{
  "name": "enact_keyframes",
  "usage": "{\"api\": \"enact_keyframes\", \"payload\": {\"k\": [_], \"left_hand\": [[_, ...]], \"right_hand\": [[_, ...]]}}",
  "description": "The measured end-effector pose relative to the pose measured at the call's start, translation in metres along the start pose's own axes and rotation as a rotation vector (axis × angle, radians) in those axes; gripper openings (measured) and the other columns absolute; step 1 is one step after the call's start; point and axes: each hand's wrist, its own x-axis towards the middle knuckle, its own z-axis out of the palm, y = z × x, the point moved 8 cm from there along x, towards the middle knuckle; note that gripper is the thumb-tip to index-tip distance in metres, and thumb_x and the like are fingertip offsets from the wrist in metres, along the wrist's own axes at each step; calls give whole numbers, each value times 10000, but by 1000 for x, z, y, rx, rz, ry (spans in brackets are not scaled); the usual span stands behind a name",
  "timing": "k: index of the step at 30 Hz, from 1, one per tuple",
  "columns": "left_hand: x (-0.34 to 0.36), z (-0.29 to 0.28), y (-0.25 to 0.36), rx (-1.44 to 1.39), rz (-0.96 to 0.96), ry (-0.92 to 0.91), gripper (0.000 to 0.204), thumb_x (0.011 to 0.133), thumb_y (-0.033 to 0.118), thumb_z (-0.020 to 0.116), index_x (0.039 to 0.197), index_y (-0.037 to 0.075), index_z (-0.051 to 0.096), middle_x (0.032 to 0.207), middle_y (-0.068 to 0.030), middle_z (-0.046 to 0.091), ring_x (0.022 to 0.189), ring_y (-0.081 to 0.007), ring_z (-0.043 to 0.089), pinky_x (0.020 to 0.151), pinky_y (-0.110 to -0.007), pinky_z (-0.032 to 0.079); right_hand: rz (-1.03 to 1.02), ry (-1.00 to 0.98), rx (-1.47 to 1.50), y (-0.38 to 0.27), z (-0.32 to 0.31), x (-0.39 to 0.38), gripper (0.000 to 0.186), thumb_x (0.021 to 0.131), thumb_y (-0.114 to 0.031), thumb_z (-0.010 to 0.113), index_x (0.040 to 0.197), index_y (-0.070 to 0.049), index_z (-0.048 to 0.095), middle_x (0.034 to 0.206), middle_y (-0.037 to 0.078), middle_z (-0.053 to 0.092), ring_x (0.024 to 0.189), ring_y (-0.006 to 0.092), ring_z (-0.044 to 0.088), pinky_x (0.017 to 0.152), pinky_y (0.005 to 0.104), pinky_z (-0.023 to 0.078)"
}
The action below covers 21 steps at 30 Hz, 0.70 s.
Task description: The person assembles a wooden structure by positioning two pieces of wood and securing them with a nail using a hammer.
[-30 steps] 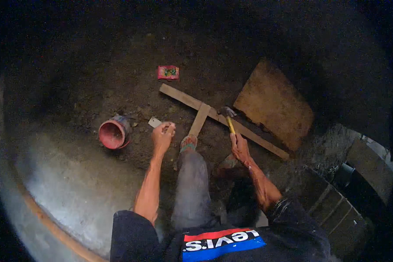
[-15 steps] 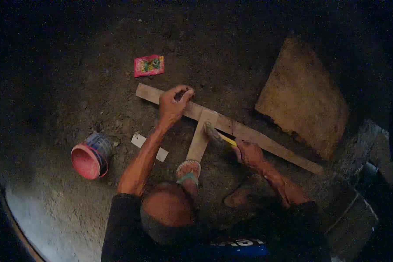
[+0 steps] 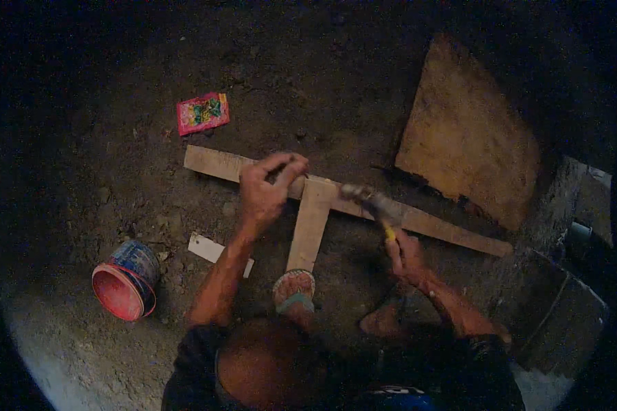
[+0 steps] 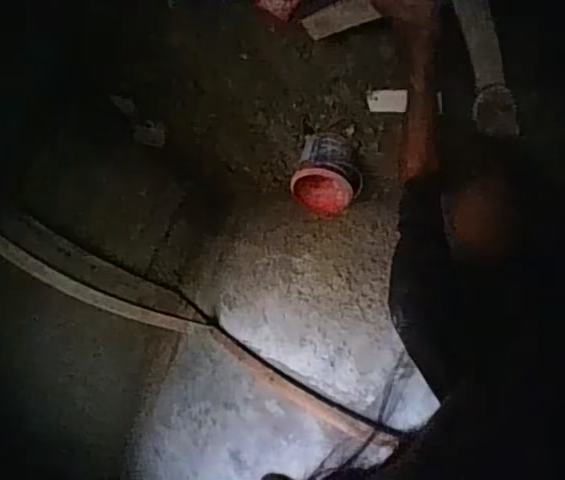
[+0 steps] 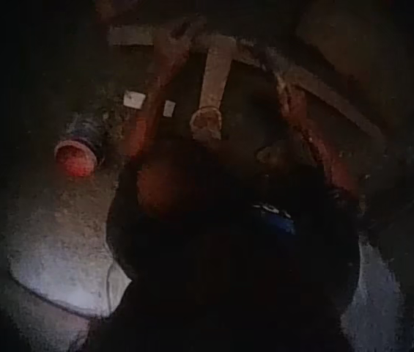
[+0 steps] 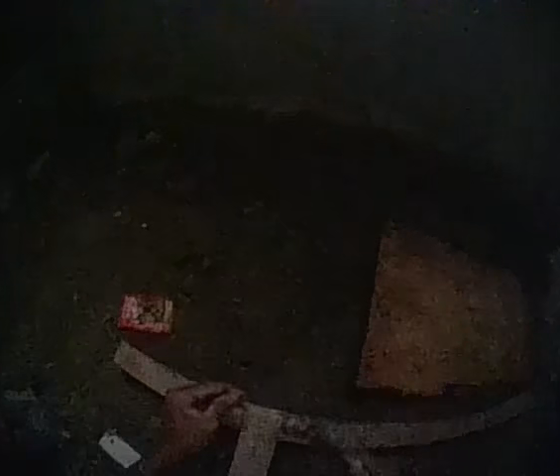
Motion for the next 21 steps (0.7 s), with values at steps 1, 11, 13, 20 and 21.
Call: {"api": "enact_keyframes", "payload": {"k": [1, 11, 13, 20, 21], "left_hand": [[-8, -2, -1, 0, 1, 5, 163, 933, 163, 724, 993, 20, 770, 909, -83, 762, 839, -160, 705, 782, -318, 552], [-22, 14, -22, 133, 245, -53, 137, 861, 51, 749, 990, 23, 785, 968, -132, 778, 903, -233, 757, 801, -343, 591], [-23, 15, -27, 130, 213, -69, 141, 864, 54, 749, 997, 25, 784, 974, -131, 778, 909, -236, 757, 804, -342, 591], [-29, 20, -24, 167, 276, -86, 171, 870, 47, 740, 1035, 22, 779, 1007, -133, 775, 938, -241, 756, 813, -352, 594], [-29, 20, -25, 181, 265, -102, 182, 871, 39, 730, 1046, 21, 776, 1008, -132, 775, 941, -242, 756, 816, -352, 594]], "right_hand": [[-63, 187, 48, -5, -10, -1, 195, 1039, -224, 523, 1082, -46, 590, 740, 128, 608, 627, 267, 582, 595, 407, 474], [-167, 492, -78, -78, -33, 2, 272, 1052, -231, 494, 1069, 15, 608, 690, 153, 603, 570, 278, 579, 546, 417, 449], [-39, 362, 73, -71, -24, 0, 246, 1047, -219, 503, 1084, 0, 608, 680, 164, 599, 542, 286, 575, 519, 420, 442], [3, 336, 38, -105, -16, -19, 197, 1033, -206, 529, 1081, -31, 606, 693, 179, 599, 550, 295, 586, 526, 406, 458], [8, 351, 68, -109, -11, -23, 200, 1032, -221, 532, 1067, -36, 599, 682, 180, 591, 542, 295, 584, 523, 411, 458]]}}
